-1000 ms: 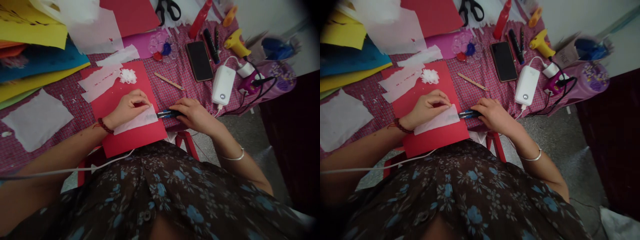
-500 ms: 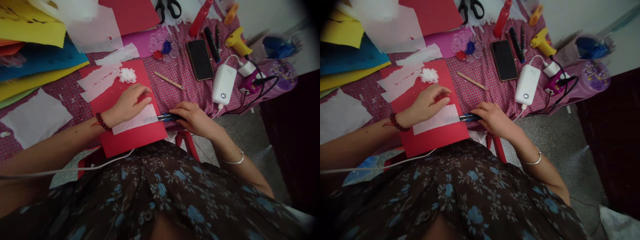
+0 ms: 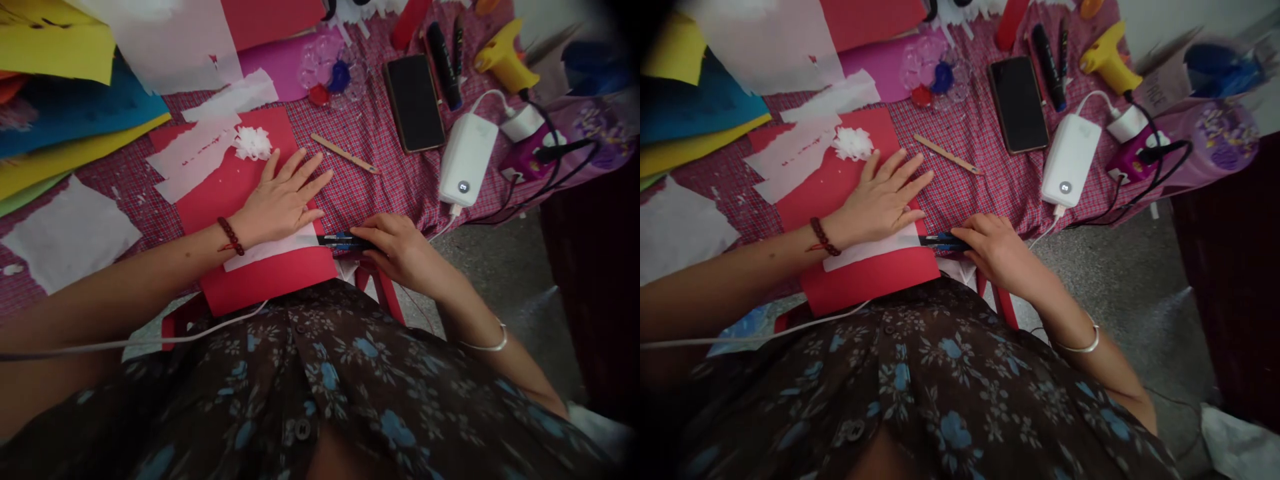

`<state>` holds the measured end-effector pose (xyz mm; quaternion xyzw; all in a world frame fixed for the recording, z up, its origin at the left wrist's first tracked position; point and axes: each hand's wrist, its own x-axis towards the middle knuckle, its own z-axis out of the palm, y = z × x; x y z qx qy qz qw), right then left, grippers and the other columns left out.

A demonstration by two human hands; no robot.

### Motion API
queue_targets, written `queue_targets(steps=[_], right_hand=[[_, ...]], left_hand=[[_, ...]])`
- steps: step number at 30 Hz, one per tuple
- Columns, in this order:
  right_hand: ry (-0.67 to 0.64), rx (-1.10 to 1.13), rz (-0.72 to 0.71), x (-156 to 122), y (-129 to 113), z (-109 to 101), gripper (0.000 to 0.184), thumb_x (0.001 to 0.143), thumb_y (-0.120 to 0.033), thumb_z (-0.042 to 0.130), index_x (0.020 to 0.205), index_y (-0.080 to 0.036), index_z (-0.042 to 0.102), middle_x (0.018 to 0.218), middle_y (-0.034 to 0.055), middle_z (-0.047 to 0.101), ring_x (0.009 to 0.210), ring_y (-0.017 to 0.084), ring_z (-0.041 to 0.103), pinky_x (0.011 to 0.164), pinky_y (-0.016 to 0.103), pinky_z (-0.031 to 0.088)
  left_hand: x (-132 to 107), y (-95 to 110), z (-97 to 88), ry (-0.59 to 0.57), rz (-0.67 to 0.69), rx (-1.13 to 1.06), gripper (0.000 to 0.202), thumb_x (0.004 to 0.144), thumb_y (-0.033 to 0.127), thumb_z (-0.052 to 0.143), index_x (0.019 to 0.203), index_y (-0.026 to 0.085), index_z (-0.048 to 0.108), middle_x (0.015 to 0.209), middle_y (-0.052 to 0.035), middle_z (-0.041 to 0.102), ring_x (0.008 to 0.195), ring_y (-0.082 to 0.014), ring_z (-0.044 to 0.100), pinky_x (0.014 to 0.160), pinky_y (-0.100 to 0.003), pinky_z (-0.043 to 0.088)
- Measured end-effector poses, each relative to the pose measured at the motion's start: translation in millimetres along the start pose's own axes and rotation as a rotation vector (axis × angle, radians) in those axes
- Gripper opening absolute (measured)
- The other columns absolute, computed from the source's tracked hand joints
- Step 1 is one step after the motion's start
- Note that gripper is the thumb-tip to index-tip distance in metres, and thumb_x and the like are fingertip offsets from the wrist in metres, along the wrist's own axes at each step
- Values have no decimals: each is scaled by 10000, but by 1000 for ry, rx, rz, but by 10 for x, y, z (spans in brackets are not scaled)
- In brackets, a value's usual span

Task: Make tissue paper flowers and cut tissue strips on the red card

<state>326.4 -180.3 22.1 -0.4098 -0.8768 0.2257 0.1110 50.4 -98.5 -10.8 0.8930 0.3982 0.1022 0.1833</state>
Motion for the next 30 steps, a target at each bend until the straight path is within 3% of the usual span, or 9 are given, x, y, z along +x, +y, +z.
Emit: queue_targets(steps=[7,11,17,22,30], right_hand=[[57,-37,57,-213,-22,46,368,1005,-196,544,1365,-205,618,1189,156,690,1064,319,650,855,476,489],[59,-42,62,-152,7,45,386,997,-200,544,1377,-220,611,1205,153,684,1088,328,645,878,491,487],[37,-62,17,16,-23,24,373,991,-183,546,1355,-190,625,1198,153,683,1093,322,642,916,489,494],[42,-81,14,73,22,-28,383,986,-179,551,1361,-179,630,1212,156,682,1114,322,645,926,487,499],[0,12,-16,129,86,-67,405,969,-160,572,1369,-182,631,1206,150,680,1126,315,649,968,497,512]], left_hand=[[10,7,-2,-2,9,27,682,971,406,674,1589,216,457,1704,-147,355,1594,-416,246,1282,-661,34],[15,16,-1,-20,-2,18,646,988,400,653,1573,186,479,1695,-168,363,1593,-413,252,1288,-653,36],[20,-8,-3,-49,2,82,633,1049,482,546,1594,183,428,1717,-91,343,1590,-370,243,1297,-627,63],[11,35,-58,-79,8,159,619,1083,495,435,1614,177,408,1728,-118,309,1590,-374,264,1292,-648,139],[2,41,-69,-37,18,117,651,1026,495,545,1583,168,461,1695,-166,365,1577,-381,297,1289,-622,145]])
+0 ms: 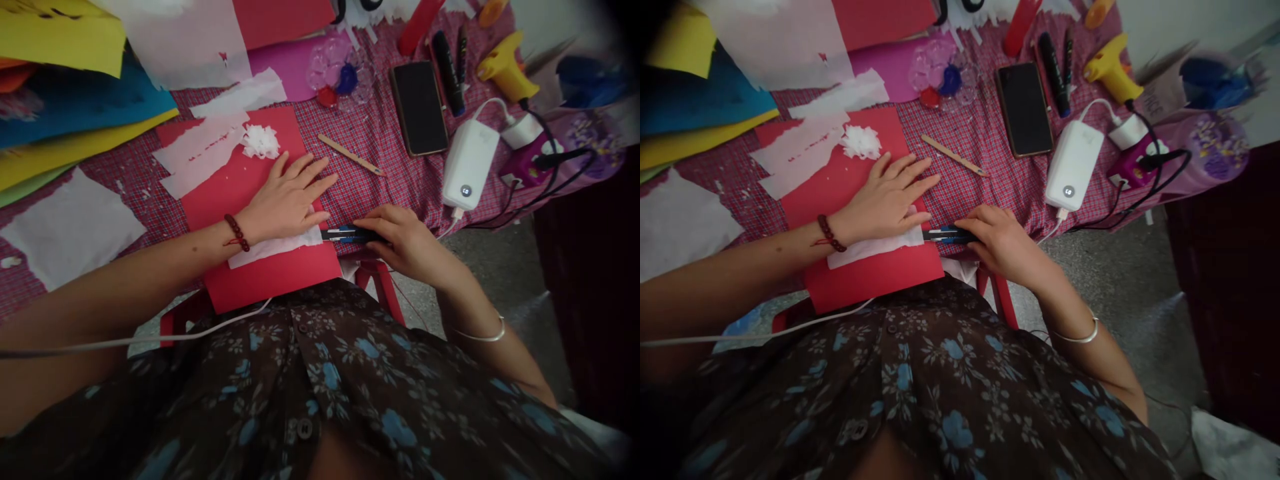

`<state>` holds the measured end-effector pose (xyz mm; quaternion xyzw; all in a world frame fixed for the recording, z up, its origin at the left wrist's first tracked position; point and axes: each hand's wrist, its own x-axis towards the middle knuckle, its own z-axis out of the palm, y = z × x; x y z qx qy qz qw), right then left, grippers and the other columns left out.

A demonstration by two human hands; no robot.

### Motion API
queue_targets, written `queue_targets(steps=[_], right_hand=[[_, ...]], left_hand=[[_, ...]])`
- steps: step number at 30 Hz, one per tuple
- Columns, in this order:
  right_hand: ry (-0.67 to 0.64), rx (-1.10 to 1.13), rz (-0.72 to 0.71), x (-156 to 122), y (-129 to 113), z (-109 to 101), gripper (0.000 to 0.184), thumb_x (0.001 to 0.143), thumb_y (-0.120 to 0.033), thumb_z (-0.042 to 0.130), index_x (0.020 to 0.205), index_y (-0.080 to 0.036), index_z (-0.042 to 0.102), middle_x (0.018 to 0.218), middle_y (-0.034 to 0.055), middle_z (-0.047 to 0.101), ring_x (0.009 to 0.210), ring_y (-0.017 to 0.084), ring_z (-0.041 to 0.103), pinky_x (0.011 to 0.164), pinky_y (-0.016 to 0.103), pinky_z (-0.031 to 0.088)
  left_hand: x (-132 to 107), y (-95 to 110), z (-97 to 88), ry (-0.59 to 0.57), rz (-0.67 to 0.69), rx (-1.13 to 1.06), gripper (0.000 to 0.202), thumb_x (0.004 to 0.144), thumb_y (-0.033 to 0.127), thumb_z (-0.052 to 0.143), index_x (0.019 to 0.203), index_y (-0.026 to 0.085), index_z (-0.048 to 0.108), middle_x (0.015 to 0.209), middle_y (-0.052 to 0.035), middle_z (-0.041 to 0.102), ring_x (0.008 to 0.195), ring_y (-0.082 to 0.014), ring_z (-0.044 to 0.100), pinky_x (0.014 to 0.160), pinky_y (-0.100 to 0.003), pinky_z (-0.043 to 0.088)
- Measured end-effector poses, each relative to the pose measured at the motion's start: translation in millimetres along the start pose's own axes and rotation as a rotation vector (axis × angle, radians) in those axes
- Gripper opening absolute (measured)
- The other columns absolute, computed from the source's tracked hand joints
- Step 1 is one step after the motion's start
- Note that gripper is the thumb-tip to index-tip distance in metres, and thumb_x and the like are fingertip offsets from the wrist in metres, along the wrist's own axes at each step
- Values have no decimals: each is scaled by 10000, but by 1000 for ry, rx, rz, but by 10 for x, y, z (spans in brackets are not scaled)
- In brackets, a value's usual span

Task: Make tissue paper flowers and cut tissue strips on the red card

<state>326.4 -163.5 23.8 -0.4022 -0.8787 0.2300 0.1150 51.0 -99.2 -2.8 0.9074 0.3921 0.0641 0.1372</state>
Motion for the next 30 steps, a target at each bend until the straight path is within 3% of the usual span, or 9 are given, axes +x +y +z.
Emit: queue_targets(steps=[5,9,17,22,30], right_hand=[[15,40,-5,69,-13,58,421,958,-163,578,1374,-203,629,1216,148,676,1129,321,642,961,508,516],[14,24,-4,102,-28,73,426,962,-172,569,1383,-209,623,1245,149,671,1144,330,627,966,517,506],[-45,101,17,10,71,-94,410,965,-193,561,1363,-224,656,1222,135,689,1118,317,646,984,520,505],[-24,35,51,21,49,-50,418,960,-197,565,1368,-220,655,1223,136,688,1110,328,641,961,522,495],[-23,-42,-20,125,-76,36,392,975,-195,561,1354,-173,657,1222,158,686,1113,331,617,958,498,475]], left_hand=[[1,-63,9,33,-15,-95,632,1052,529,472,1573,173,467,1675,-139,408,1555,-356,341,1293,-600,188],[2,-58,22,16,-22,-46,588,1089,473,390,1587,165,437,1696,-117,375,1562,-349,321,1294,-614,181],[-7,-5,7,-5,-16,-15,591,1070,446,472,1597,183,431,1700,-135,364,1576,-359,303,1298,-611,166],[2,-9,14,-21,-37,4,629,1064,471,461,1619,183,389,1727,-112,310,1589,-352,265,1304,-621,148],[-25,11,3,24,-5,2,594,1067,442,443,1590,159,445,1694,-147,370,1571,-367,309,1293,-618,163]])
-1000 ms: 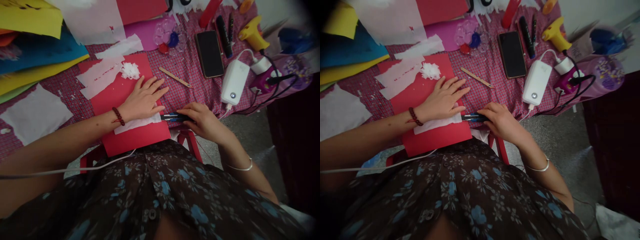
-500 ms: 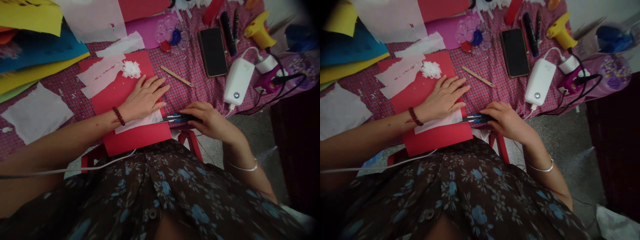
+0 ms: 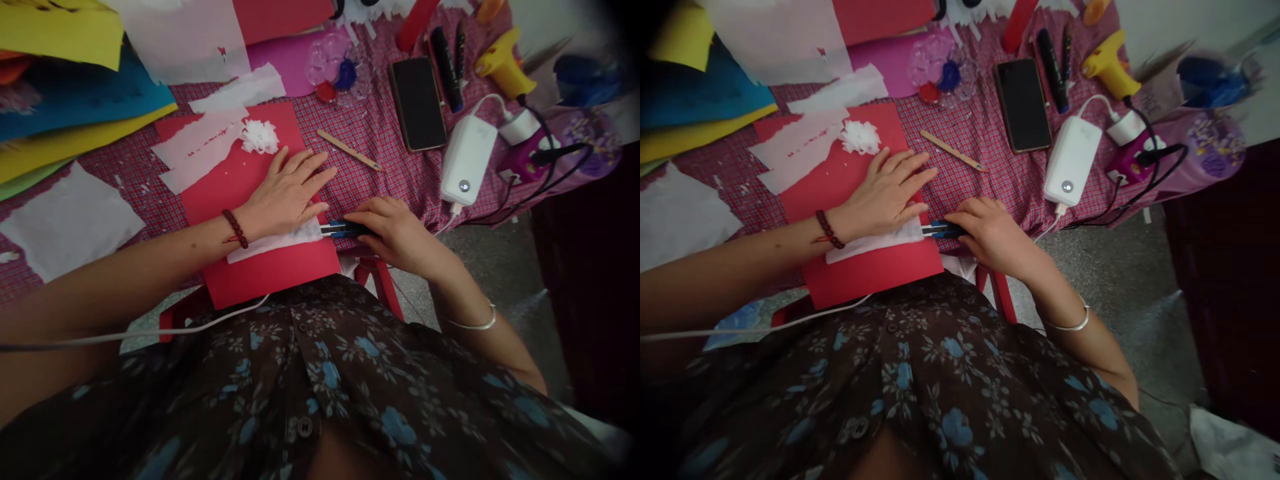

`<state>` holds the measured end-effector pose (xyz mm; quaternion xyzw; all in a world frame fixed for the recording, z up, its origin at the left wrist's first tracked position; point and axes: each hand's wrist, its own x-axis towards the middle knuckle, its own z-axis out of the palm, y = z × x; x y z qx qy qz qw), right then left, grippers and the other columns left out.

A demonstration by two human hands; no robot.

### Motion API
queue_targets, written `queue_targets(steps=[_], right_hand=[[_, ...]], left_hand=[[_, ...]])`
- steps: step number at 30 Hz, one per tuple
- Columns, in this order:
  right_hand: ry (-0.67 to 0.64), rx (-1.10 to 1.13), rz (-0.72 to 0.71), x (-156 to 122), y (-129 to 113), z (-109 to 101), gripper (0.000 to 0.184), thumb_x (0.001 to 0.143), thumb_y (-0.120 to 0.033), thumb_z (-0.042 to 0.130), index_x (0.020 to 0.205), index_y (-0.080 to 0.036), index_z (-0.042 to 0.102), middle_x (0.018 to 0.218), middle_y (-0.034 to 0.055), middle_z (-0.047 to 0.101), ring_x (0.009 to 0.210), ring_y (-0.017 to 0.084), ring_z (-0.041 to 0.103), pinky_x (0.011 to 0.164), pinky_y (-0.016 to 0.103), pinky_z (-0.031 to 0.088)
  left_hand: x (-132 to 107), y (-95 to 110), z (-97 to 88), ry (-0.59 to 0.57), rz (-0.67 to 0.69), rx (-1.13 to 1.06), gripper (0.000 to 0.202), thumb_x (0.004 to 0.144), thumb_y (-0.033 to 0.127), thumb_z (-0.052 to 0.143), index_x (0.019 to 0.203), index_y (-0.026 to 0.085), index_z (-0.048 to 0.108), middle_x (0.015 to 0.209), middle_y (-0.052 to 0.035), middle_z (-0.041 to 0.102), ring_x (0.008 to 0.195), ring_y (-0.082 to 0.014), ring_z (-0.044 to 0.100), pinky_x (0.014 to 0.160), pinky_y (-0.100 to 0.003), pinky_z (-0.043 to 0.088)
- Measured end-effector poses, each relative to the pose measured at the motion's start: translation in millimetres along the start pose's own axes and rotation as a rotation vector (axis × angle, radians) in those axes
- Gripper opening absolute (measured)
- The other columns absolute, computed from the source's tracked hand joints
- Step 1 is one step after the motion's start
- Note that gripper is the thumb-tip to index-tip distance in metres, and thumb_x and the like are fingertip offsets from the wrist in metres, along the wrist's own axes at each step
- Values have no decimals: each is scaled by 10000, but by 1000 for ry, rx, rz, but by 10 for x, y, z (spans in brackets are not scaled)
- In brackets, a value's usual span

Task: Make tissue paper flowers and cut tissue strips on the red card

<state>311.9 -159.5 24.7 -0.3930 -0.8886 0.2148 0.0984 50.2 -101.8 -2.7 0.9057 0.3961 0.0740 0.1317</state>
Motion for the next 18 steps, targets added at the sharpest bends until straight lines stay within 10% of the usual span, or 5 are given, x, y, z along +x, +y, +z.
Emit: queue_targets(steps=[18], right_hand=[[-13,32,-34,-118,-144,124,390,1000,-206,557,1385,-205,621,1206,145,678,1092,313,617,903,483,479]], left_hand=[[5,15,57,-3,13,3,585,1066,445,460,1594,193,449,1696,-139,373,1575,-358,307,1304,-629,95]])
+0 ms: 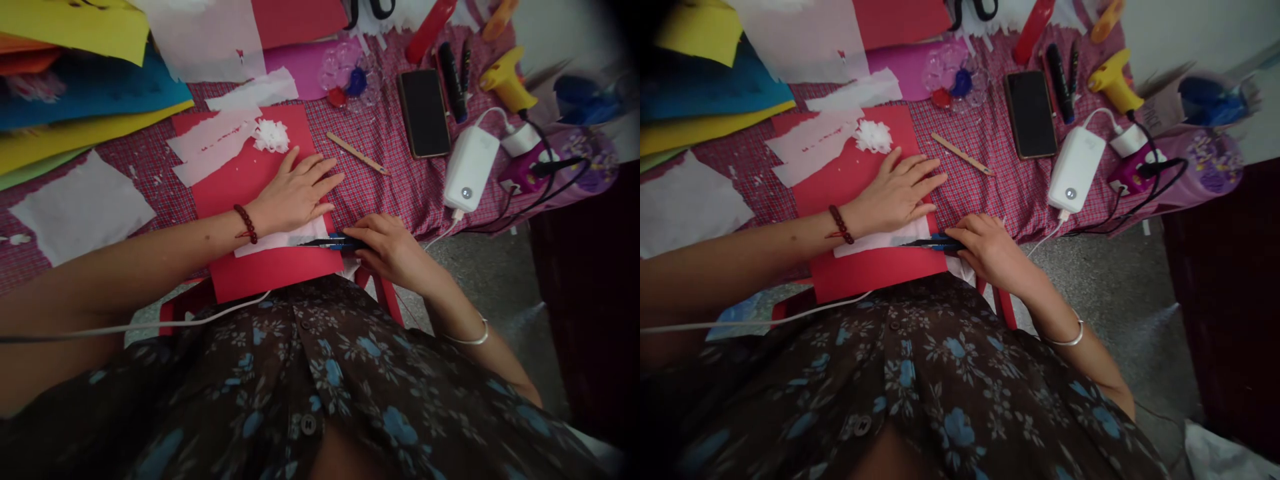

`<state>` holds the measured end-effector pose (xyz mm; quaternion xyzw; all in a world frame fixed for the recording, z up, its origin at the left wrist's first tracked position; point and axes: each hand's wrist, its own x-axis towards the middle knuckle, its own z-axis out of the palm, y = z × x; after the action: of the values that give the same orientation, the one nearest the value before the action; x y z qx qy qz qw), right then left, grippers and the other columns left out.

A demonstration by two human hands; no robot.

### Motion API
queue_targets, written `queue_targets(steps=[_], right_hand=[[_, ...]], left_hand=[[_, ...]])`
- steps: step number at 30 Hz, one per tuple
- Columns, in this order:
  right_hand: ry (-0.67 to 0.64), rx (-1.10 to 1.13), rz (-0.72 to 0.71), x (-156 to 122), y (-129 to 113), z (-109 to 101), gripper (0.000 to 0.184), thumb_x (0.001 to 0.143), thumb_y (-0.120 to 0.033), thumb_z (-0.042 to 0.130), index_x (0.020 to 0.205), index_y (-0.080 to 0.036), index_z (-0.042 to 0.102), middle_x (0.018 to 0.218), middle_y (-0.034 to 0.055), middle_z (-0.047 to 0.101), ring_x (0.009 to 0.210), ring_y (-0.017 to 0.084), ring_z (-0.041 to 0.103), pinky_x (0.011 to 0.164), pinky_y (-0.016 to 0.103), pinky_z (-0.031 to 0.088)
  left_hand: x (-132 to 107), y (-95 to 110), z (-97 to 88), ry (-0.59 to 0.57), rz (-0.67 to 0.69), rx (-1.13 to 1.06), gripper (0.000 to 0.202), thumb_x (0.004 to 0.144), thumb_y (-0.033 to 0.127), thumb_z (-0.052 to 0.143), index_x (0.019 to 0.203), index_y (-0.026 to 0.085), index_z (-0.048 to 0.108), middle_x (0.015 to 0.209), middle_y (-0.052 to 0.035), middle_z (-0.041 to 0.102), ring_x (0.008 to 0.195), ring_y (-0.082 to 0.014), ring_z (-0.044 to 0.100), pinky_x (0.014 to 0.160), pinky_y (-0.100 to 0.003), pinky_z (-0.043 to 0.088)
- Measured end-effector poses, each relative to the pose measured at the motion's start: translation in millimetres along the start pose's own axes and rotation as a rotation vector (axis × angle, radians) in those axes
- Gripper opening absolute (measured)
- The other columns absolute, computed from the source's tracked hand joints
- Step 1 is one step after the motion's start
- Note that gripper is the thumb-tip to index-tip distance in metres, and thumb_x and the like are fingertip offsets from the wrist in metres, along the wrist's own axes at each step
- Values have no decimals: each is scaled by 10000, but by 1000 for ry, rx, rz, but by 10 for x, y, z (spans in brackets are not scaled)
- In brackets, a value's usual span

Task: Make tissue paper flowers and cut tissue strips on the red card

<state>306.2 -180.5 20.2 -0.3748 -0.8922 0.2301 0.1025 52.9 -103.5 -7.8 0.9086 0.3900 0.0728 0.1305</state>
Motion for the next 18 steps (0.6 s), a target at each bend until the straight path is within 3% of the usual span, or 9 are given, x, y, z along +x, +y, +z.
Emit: queue_targets(steps=[6,9,13,18], right_hand=[[22,-24,-14,27,-2,33,377,993,-191,566,1363,-165,636,1184,147,682,1076,308,621,922,475,490],[28,-26,-19,22,-1,37,381,982,-185,571,1358,-168,637,1182,146,683,1076,309,624,922,478,490],[24,-27,-7,20,16,34,386,978,-201,572,1359,-200,637,1199,149,682,1088,322,628,896,486,494],[40,-39,-18,101,31,35,379,990,-220,563,1359,-182,642,1203,163,683,1099,333,631,915,507,496]], left_hand=[[-95,-161,-222,68,-30,-168,619,1080,490,344,1614,184,405,1687,-119,390,1557,-281,345,1298,-495,230],[-279,-265,-307,61,-22,-127,632,1063,507,382,1612,196,408,1685,-134,389,1554,-333,349,1285,-562,218],[-490,-346,-211,-20,17,-3,603,1060,501,410,1597,229,445,1712,-112,350,1588,-366,282,1299,-629,96],[-532,-370,-103,-57,24,-14,638,1070,542,291,1621,238,393,1762,-10,234,1612,-341,207,1316,-638,27]])
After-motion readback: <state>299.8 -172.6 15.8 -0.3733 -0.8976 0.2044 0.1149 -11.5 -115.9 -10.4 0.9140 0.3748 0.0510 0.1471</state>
